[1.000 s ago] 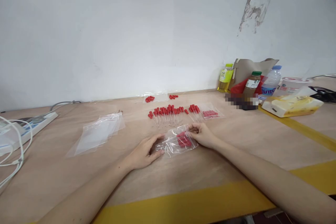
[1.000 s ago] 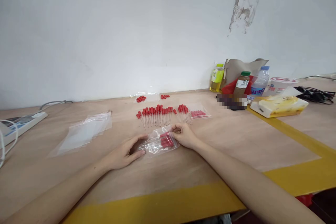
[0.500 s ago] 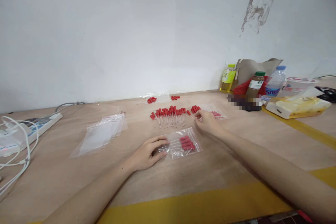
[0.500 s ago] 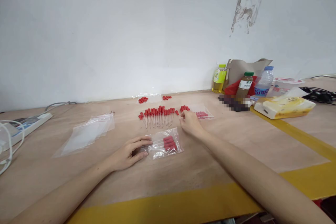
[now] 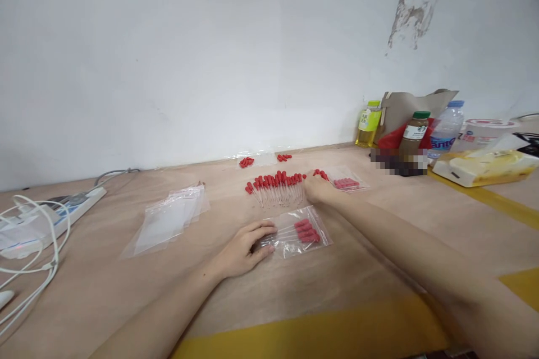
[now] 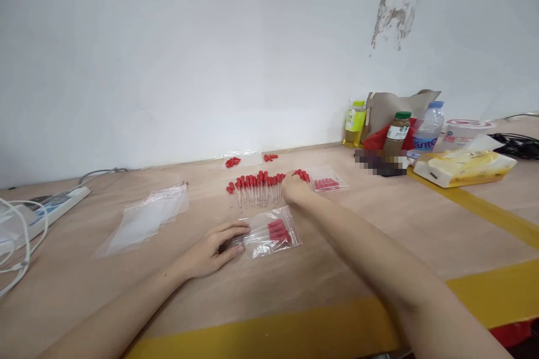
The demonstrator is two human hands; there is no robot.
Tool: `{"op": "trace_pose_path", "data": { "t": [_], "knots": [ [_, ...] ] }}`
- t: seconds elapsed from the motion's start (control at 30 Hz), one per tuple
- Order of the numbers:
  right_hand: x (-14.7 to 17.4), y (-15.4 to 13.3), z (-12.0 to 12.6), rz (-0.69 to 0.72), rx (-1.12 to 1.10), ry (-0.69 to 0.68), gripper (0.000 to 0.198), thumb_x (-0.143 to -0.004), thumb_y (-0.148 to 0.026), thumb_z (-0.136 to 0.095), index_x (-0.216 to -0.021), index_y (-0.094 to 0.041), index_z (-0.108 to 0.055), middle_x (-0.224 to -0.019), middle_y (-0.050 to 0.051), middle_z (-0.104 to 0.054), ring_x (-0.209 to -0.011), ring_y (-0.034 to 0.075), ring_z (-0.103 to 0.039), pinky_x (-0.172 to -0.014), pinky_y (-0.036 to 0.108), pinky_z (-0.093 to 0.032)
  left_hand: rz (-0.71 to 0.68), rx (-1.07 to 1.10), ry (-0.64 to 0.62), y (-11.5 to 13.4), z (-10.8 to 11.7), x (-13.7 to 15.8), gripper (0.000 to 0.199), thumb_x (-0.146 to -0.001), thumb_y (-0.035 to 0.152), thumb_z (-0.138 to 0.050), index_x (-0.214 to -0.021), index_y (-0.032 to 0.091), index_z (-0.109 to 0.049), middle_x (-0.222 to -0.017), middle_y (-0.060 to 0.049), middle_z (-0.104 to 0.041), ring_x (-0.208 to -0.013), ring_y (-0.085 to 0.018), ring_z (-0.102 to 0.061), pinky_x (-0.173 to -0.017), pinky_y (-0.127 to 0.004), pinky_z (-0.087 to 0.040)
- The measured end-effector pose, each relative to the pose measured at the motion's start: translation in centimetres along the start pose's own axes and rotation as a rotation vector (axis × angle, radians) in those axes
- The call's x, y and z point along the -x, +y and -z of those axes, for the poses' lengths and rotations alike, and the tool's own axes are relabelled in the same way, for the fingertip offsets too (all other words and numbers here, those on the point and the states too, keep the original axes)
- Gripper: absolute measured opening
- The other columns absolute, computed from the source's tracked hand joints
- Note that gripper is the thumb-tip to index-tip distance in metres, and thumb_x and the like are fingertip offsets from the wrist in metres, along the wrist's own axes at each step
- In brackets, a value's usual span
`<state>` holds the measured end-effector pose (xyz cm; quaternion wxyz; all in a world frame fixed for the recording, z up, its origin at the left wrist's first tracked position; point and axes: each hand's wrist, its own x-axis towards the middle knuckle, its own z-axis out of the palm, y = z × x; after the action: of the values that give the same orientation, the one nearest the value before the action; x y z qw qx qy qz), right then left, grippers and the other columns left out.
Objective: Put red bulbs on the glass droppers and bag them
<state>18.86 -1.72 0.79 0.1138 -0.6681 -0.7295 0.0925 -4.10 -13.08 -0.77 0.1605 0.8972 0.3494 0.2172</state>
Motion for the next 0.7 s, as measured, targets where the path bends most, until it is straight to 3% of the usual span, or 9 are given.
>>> {"op": "trace_pose_path", "data": {
  "t": [0.13, 0.23, 0.3, 0.43, 0.7],
  "knots": [
    [2.3, 2.4, 2.1, 0.075, -0.114, 0.076, 0.041, -0.073, -0.014, -0.047, -0.111, -0.005, -0.036, -0.089, 0.018, -0.058, -0.081, 0.024, -0.058, -0.067, 0.032, -0.044, 0.013, 0.002, -0.025, -0.1, 0.1, 0.0, 0.033, -0.083, 0.028, -0.046, -0.115, 0.023, -0.049, -0.121, -0.006, -0.048, -0.110, -0.019, -0.045, -0.093, -0.034, -0.038],
    [4.3, 4.3, 2.0, 0.112, -0.549, 0.123, 0.041, -0.075, -0.022, -0.045, -0.113, -0.014, -0.032, -0.064, 0.002, -0.054, -0.049, 0.013, -0.053, -0.046, 0.024, -0.042, 0.017, -0.006, -0.029, -0.3, 0.1, 0.0, 0.033, -0.083, 0.028, -0.046, -0.115, 0.023, -0.049, -0.122, -0.006, -0.048, -0.111, -0.019, -0.045, -0.093, -0.035, -0.038],
    [5.3, 5.1, 1.1, 0.033, -0.845, 0.127, 0.043, -0.072, -0.021, -0.046, -0.111, -0.017, -0.030, -0.054, -0.005, -0.046, -0.038, 0.010, -0.044, -0.036, 0.022, -0.037, 0.019, -0.015, -0.028, -0.3, 0.1, -0.1, 0.033, -0.083, 0.028, -0.046, -0.116, 0.024, -0.049, -0.121, -0.005, -0.048, -0.111, -0.019, -0.045, -0.094, -0.035, -0.037],
    [5.8, 5.3, -0.9, -0.164, -1.185, 0.240, 0.058, -0.064, -0.014, -0.048, -0.113, -0.021, -0.017, -0.056, -0.009, -0.040, -0.036, 0.008, -0.044, -0.032, 0.020, -0.040, 0.030, -0.026, -0.030, -0.2, 0.1, -0.1, 0.033, -0.084, 0.029, -0.045, -0.116, 0.024, -0.049, -0.121, -0.005, -0.049, -0.110, -0.019, -0.045, -0.094, -0.035, -0.037],
    [6.0, 4.0, -3.0, -0.149, -1.414, 0.263, 0.049, -0.065, -0.013, -0.053, -0.099, -0.026, -0.020, -0.065, -0.007, -0.045, -0.048, 0.012, -0.057, -0.052, 0.030, -0.054, 0.025, -0.038, -0.027, -0.1, 0.1, -0.1, 0.034, -0.083, 0.029, -0.045, -0.117, 0.023, -0.048, -0.121, -0.005, -0.049, -0.111, -0.020, -0.045, -0.095, -0.037, -0.036]
  ]
}}
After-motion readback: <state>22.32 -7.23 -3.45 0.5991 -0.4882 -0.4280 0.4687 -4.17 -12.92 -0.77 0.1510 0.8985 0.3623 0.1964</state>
